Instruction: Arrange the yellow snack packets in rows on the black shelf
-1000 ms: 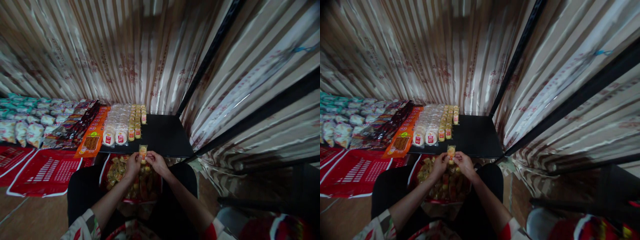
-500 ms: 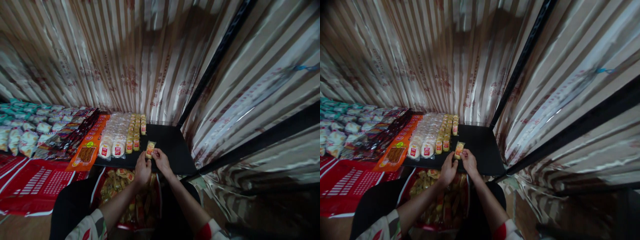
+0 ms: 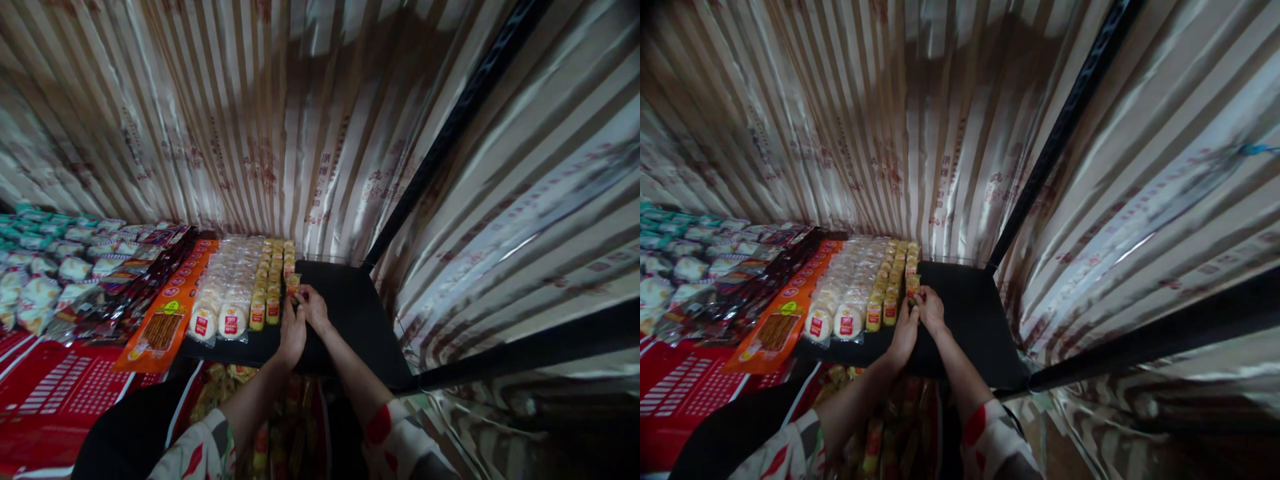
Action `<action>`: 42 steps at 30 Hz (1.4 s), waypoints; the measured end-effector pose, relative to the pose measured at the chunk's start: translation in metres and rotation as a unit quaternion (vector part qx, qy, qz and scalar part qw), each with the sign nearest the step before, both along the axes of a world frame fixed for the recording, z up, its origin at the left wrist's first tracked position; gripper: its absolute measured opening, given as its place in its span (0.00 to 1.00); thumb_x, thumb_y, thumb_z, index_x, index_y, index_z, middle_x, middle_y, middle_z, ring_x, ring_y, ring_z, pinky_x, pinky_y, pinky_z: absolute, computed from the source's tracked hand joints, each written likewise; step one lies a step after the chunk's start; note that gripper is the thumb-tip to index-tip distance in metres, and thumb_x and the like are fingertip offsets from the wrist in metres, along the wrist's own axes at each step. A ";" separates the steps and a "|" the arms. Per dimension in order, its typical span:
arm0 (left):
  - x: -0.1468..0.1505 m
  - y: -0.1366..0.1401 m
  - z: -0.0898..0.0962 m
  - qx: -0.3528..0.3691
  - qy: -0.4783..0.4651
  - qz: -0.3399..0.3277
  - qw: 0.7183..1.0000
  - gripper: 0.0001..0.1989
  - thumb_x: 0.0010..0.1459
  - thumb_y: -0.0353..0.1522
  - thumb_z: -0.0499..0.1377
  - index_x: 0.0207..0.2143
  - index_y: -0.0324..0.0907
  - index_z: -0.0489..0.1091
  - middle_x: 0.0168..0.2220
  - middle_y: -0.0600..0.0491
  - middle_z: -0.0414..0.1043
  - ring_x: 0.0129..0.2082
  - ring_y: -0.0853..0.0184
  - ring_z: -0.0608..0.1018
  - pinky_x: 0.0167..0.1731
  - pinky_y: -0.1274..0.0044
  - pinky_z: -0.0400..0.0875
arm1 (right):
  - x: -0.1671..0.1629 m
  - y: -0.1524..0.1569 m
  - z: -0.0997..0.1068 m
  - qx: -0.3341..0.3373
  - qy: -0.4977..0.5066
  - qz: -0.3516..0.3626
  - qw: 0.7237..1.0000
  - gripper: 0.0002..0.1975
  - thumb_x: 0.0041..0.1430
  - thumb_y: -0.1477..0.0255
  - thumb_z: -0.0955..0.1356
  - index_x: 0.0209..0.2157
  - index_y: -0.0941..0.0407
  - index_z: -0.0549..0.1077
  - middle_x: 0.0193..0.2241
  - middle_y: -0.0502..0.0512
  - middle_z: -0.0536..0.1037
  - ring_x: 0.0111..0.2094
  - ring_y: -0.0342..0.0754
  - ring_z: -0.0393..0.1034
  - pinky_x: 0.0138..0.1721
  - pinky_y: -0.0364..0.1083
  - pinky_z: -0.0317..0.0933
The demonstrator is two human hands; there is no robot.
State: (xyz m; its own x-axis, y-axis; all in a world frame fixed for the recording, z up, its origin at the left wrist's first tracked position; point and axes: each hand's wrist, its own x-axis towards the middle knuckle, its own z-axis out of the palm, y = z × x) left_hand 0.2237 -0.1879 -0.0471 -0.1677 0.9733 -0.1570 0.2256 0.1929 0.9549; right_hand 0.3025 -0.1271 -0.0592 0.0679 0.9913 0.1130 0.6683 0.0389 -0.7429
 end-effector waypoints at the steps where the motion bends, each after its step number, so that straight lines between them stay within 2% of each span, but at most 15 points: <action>1: 0.000 0.004 0.000 -0.004 0.003 0.003 1.000 0.28 0.59 0.36 0.45 0.60 0.35 0.49 0.64 0.43 0.45 0.64 0.64 0.50 0.61 0.73 0.43 | -0.001 0.004 -0.002 0.005 -0.002 0.003 1.000 0.06 0.52 0.68 0.63 0.32 0.54 0.69 0.28 0.49 0.73 0.29 0.45 0.67 0.31 0.43 0.59; 7: 0.000 0.018 -0.006 0.004 0.007 0.008 1.000 0.28 0.59 0.37 0.46 0.60 0.34 0.48 0.64 0.41 0.44 0.64 0.63 0.48 0.62 0.71 0.41 | -0.004 0.021 -0.013 0.029 0.019 0.027 0.999 0.09 0.53 0.67 0.62 0.34 0.54 0.70 0.31 0.50 0.72 0.31 0.45 0.67 0.35 0.44 0.61; 13: 0.000 0.022 -0.014 0.032 0.019 -0.021 0.999 0.27 0.60 0.36 0.43 0.60 0.35 0.47 0.65 0.45 0.37 0.64 0.67 0.43 0.62 0.73 0.39 | -0.007 0.025 -0.011 0.051 0.028 0.010 0.998 0.12 0.52 0.67 0.63 0.38 0.54 0.72 0.35 0.54 0.72 0.37 0.47 0.68 0.40 0.46 0.62; 17: -0.001 0.026 -0.015 0.036 0.016 -0.019 0.999 0.26 0.60 0.37 0.43 0.60 0.39 0.49 0.65 0.47 0.42 0.64 0.67 0.44 0.62 0.72 0.41 | -0.010 0.026 -0.012 0.063 0.078 0.011 0.995 0.15 0.51 0.67 0.64 0.42 0.55 0.71 0.38 0.55 0.73 0.37 0.48 0.69 0.42 0.47 0.63; 21: -0.002 0.031 -0.016 0.048 0.017 -0.015 0.999 0.25 0.61 0.37 0.43 0.59 0.37 0.51 0.64 0.45 0.45 0.64 0.67 0.46 0.62 0.72 0.40 | -0.012 0.028 -0.017 0.067 0.103 -0.003 0.992 0.18 0.51 0.67 0.64 0.44 0.58 0.71 0.38 0.57 0.73 0.38 0.49 0.69 0.43 0.48 0.64; 24: -0.002 0.035 -0.020 0.037 0.011 -0.015 0.999 0.25 0.62 0.37 0.41 0.59 0.36 0.52 0.64 0.44 0.44 0.64 0.66 0.47 0.62 0.72 0.40 | -0.013 0.028 -0.021 0.070 0.096 -0.007 0.993 0.21 0.51 0.68 0.64 0.48 0.57 0.69 0.40 0.58 0.73 0.40 0.49 0.69 0.44 0.48 0.63; 27: -0.002 0.037 -0.022 0.027 0.007 -0.022 0.999 0.25 0.63 0.36 0.41 0.60 0.35 0.50 0.64 0.44 0.42 0.64 0.67 0.47 0.62 0.72 0.41 | -0.014 0.028 -0.023 0.069 0.074 0.023 0.995 0.22 0.52 0.70 0.63 0.50 0.56 0.69 0.42 0.57 0.73 0.42 0.49 0.68 0.47 0.48 0.62; 30: -0.002 0.037 -0.020 0.023 0.007 -0.026 0.999 0.25 0.63 0.34 0.41 0.61 0.33 0.49 0.64 0.43 0.42 0.64 0.67 0.48 0.62 0.73 0.41 | -0.014 0.028 -0.024 0.060 0.065 0.034 0.996 0.22 0.52 0.71 0.62 0.51 0.55 0.68 0.43 0.56 0.73 0.43 0.48 0.68 0.48 0.47 0.61; 35: -0.003 0.032 -0.011 0.032 0.005 -0.014 0.999 0.25 0.63 0.34 0.41 0.61 0.35 0.49 0.64 0.45 0.43 0.63 0.67 0.48 0.62 0.72 0.42 | -0.013 0.030 -0.025 0.074 0.077 0.005 0.994 0.25 0.51 0.69 0.64 0.53 0.53 0.66 0.48 0.56 0.72 0.49 0.51 0.65 0.51 0.51 0.59; 42: -0.002 0.028 -0.005 0.020 -0.003 -0.024 1.000 0.27 0.63 0.35 0.40 0.62 0.32 0.46 0.65 0.45 0.41 0.64 0.66 0.46 0.62 0.72 0.39 | -0.012 0.031 -0.028 0.072 0.085 0.022 0.994 0.25 0.51 0.67 0.64 0.52 0.54 0.67 0.51 0.55 0.70 0.52 0.52 0.61 0.54 0.52 0.57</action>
State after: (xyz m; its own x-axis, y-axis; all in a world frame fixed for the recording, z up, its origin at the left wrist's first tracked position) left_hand 0.2216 -0.1597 -0.0518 -0.1198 0.9857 -0.1188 0.2281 0.1438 0.9630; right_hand 0.2902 -0.0964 -0.0872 0.0542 0.9683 0.2437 0.5297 0.1790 -0.8291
